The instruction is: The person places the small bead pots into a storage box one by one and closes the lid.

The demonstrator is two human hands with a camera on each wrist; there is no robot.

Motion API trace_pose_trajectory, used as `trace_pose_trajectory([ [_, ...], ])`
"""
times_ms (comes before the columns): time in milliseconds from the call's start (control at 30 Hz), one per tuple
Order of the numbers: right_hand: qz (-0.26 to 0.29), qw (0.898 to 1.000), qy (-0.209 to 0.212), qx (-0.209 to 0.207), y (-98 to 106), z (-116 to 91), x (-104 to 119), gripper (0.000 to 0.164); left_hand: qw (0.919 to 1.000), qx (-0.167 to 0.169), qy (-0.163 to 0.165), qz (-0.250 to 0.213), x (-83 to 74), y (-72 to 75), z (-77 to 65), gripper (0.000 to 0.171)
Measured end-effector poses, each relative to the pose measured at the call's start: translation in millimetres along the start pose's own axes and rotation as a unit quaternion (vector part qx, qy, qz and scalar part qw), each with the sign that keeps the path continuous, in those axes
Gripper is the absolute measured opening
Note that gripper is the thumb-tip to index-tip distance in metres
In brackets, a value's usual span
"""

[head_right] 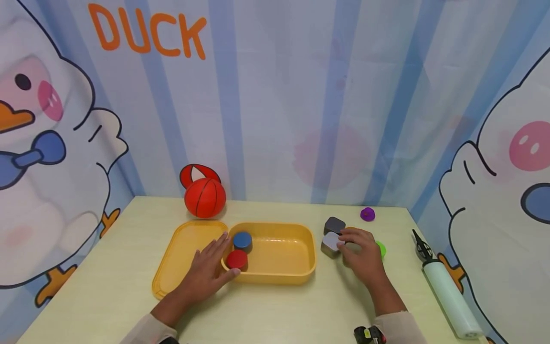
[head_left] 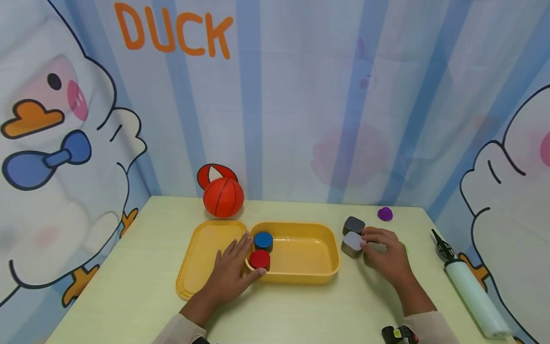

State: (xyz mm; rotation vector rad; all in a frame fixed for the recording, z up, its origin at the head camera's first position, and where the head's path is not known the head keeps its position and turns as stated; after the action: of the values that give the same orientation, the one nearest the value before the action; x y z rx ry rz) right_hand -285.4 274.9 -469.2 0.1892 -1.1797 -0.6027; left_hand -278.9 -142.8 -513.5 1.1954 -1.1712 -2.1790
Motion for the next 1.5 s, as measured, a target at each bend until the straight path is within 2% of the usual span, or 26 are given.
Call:
trace_pose_trajectory([
  [133, -0.041, 0.997, -0.065, 0.015, 9, -2, -12, 0.013, 1.0000, -0.002, 0.000, -0.003, -1.1, -0.2, 0.6, 0.093],
  [200, -0.052, 0.995, -0.081, 0.019, 13, -3, -17, 0.018, 1.0000, -0.004, -0.002, -0.005, -1.3, -0.5, 0.8, 0.093],
  [433, -0.072, 0.993, -0.089, -0.005, 24, -4, -31, 0.023, 1.0000, -0.005, -0.004, 0.001, 0.0, -0.7, 0.4, 0.092],
  [600, -0.066, 0.992, -0.101, -0.026, 30, -7, -43, 0.027, 1.0000, -0.001, -0.006, 0.002, 0.3, -0.6, 0.5, 0.094],
  [833, -0.047, 0.985, -0.158, -0.042, 40, -8, -65, 0.032, 1.0000, -0.002, -0.009, 0.002, -0.1, -0.5, 0.0, 0.094],
  [1200, -0.036, 0.973, -0.228, -0.017, 39, -7, -76, 0.042, 0.9999, -0.007, -0.012, 0.002, 1.2, -0.9, -0.9, 0.094],
  [1500, -0.040, 0.964, -0.265, -0.007, 40, -7, -82, 0.048, 0.9999, -0.002, -0.011, 0.007, 2.9, -1.9, -0.4, 0.094],
])
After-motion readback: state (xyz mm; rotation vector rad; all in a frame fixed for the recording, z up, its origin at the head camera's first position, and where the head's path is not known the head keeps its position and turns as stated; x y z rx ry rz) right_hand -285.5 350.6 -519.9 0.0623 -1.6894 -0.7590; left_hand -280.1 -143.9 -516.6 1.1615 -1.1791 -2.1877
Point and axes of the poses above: each hand's wrist, its own z-axis towards the middle knuckle, its own y-axis out of the back of the hand, x = y × z, the point moved 5 cm from there along z, towards the middle knuckle, and after that the axes turned 14 degrees about -y, right-handed, at the moved point
